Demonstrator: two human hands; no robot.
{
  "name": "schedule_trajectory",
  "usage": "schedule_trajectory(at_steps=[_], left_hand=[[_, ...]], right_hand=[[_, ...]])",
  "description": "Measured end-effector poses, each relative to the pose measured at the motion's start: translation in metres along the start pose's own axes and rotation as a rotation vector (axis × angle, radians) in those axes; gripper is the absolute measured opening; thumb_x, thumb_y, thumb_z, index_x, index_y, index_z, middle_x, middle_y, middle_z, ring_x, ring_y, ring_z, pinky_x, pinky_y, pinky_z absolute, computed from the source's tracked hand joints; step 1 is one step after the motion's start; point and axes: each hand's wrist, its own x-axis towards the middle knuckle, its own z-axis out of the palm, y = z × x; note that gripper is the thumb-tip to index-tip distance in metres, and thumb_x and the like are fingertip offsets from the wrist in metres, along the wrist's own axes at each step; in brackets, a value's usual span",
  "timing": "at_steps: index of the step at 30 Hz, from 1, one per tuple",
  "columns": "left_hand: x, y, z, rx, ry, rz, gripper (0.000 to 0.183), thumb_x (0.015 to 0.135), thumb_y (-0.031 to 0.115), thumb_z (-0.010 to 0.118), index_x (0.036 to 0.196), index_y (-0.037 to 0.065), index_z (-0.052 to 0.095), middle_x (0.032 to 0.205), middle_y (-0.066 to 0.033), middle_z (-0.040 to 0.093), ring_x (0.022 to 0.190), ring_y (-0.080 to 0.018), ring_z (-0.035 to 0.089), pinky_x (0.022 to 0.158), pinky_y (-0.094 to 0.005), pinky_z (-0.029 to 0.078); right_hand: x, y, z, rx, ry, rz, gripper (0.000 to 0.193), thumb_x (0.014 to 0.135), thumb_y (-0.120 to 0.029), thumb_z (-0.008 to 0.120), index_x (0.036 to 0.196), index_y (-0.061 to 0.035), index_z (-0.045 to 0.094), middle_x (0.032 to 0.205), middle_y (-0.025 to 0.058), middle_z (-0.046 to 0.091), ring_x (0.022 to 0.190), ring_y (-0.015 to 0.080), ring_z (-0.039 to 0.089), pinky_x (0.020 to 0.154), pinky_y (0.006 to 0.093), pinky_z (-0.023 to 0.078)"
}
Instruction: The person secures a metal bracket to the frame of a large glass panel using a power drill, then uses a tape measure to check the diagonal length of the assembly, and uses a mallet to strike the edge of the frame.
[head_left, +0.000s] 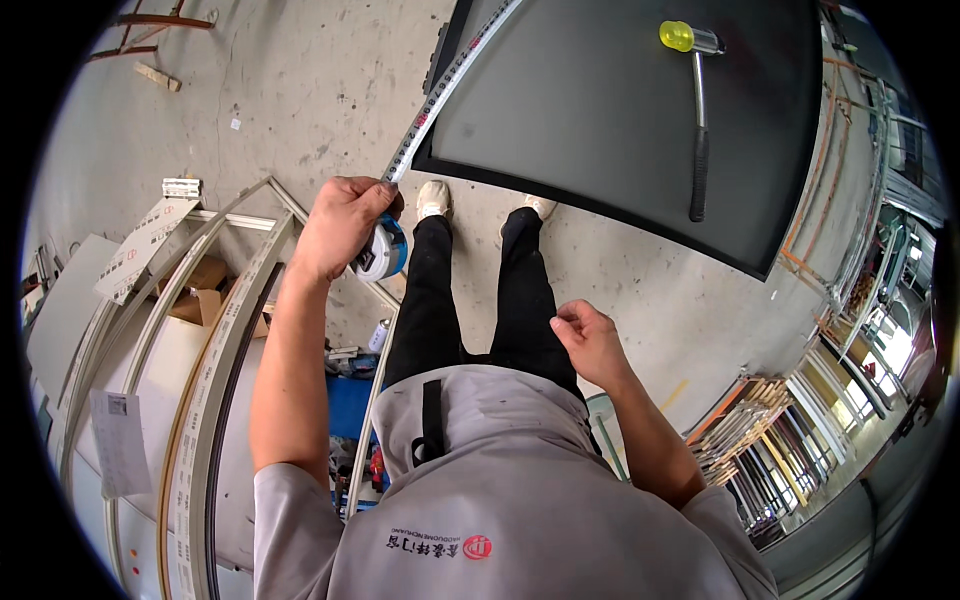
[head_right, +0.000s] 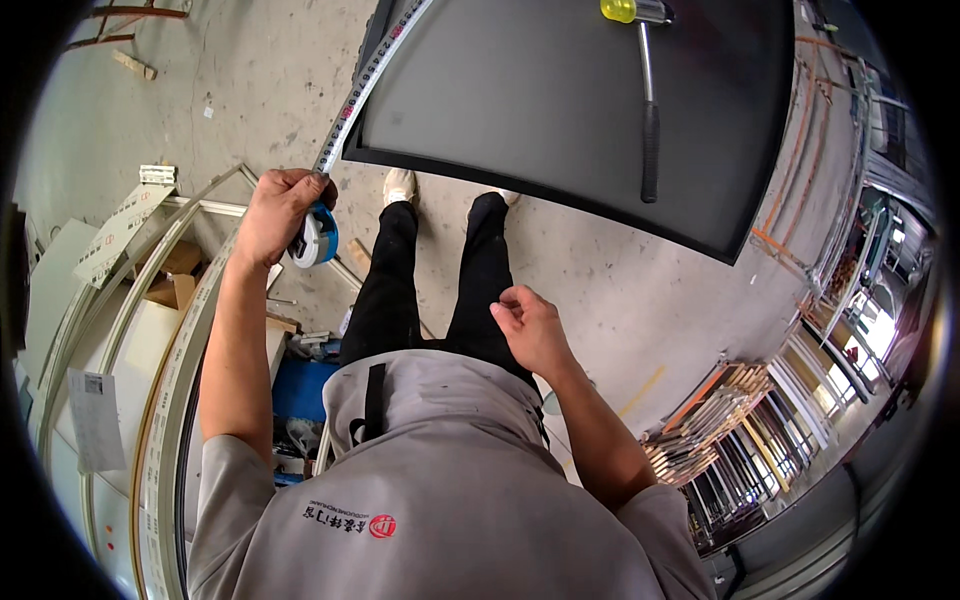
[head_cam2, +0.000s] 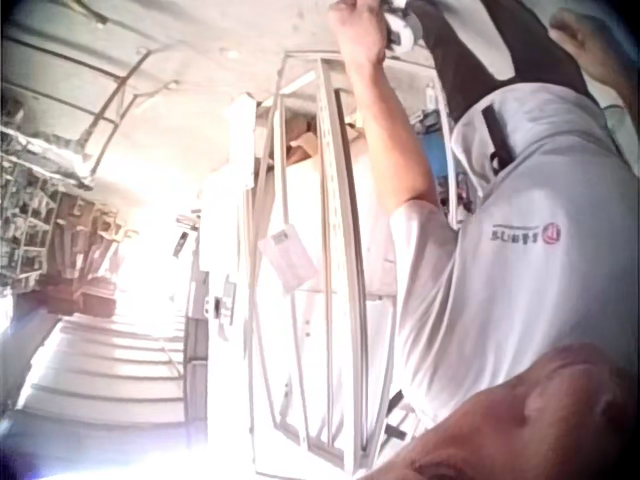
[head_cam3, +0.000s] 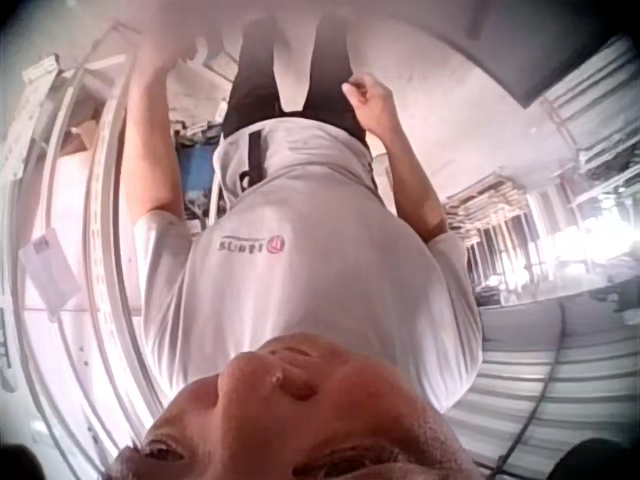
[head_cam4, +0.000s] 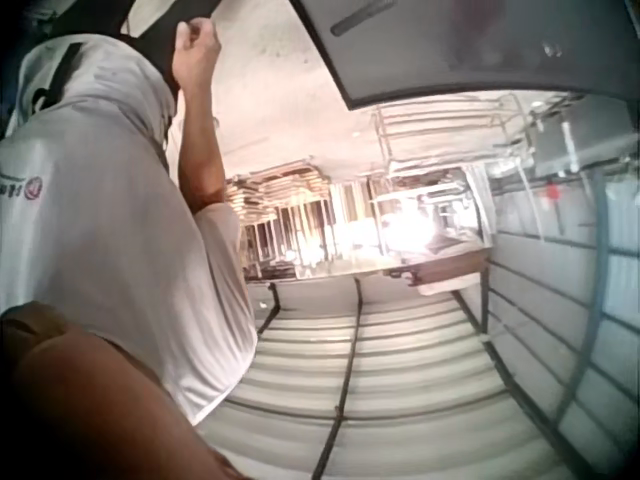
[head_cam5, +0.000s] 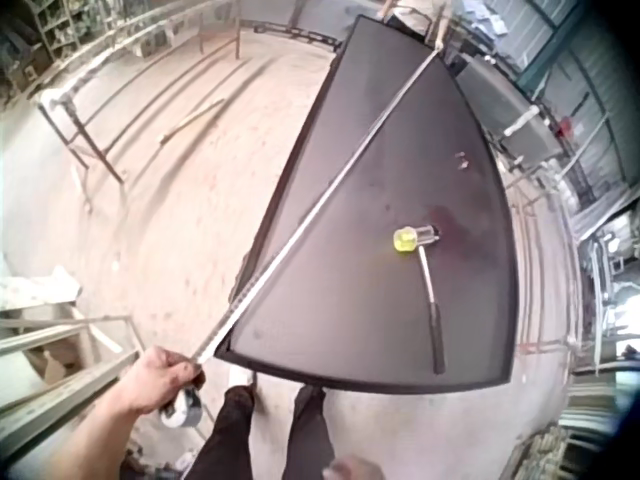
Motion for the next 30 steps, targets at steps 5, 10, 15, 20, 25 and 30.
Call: schedule_trajectory(at_steps=[5, 10, 15, 20, 25, 30], left_hand=[[0.0, -0.001, -0.001, 0.071, 0.02, -0.001, 0.033, 0.096, 0.025, 0.06, 0.076, -0.001, 0.065, 0.064, 0.0017, 0.054, 0.059, -0.007, 0.044, 0.055, -0.0257, 0.037], [-0.001, 0.001, 0.001, 0.074, 0.02, -0.009, 0.033, 0.096, 0.025, 0.059, 0.077, -0.001, 0.065, 0.064, 0.0007, 0.055, 0.061, -0.0081, 0.046, 0.056, -0.0269, 0.039], [0.003, -0.006, 0.002, 0.052, 0.042, 0.033, 0.031, 0.096, 0.02, 0.06, 0.083, -0.007, 0.067, 0.061, 0.0012, 0.054, 0.055, -0.0054, 0.043, 0.05, -0.0268, 0.038], [0.005, -0.011, 0.002, -0.001, 0.032, 0.029, 0.03, 0.096, 0.02, 0.061, 0.085, -0.007, 0.068, 0.061, 0.0013, 0.054, 0.056, -0.0052, 0.043, 0.051, -0.0266, 0.038], [0.006, -0.012, 0.001, 0.019, 0.021, 0.018, 0.03, 0.096, 0.02, 0.061, 0.086, -0.007, 0.068, 0.062, 0.0012, 0.054, 0.056, -0.0052, 0.043, 0.051, -0.0266, 0.039], [0.005, -0.012, 0.003, 0.047, 0.049, 0.048, 0.03, 0.096, 0.02, 0.061, 0.086, -0.007, 0.068, 0.061, 0.0008, 0.054, 0.056, -0.0057, 0.043, 0.051, -0.0271, 0.039]], right_hand=[[0.002, -0.002, 0.003, -0.036, -0.009, 0.014, 0.025, 0.092, -0.02, 0.066, 0.103, 0.0021, 0.063, 0.088, 0.0128, 0.069, 0.077, 0.0197, 0.066, 0.073, 0.0313, 0.054], [0.004, -0.003, 0.005, -0.044, -0.013, -0.015, 0.024, 0.092, -0.019, 0.067, 0.104, 0.0014, 0.062, 0.089, 0.0132, 0.069, 0.077, 0.0205, 0.067, 0.073, 0.0313, 0.054], [0.006, -0.003, 0.005, -0.051, -0.02, 0.003, 0.024, 0.092, -0.019, 0.067, 0.103, 0.0014, 0.062, 0.089, 0.0137, 0.069, 0.077, 0.0209, 0.067, 0.073, 0.0318, 0.054], [0.008, -0.005, 0.004, -0.062, -0.027, 0.007, 0.025, 0.092, -0.02, 0.067, 0.103, 0.0017, 0.062, 0.089, 0.0139, 0.069, 0.077, 0.0213, 0.067, 0.073, 0.0321, 0.054], [0.01, -0.002, 0.006, -0.064, -0.015, -0.016, 0.024, 0.092, -0.02, 0.067, 0.102, 0.0012, 0.062, 0.087, 0.0132, 0.069, 0.076, 0.0219, 0.066, 0.072, 0.0322, 0.054], [0.013, -0.007, 0.004, -0.087, -0.029, -0.003, 0.024, 0.092, -0.02, 0.067, 0.101, 0.001, 0.062, 0.086, 0.013, 0.069, 0.075, 0.0222, 0.066, 0.071, 0.0323, 0.054]])
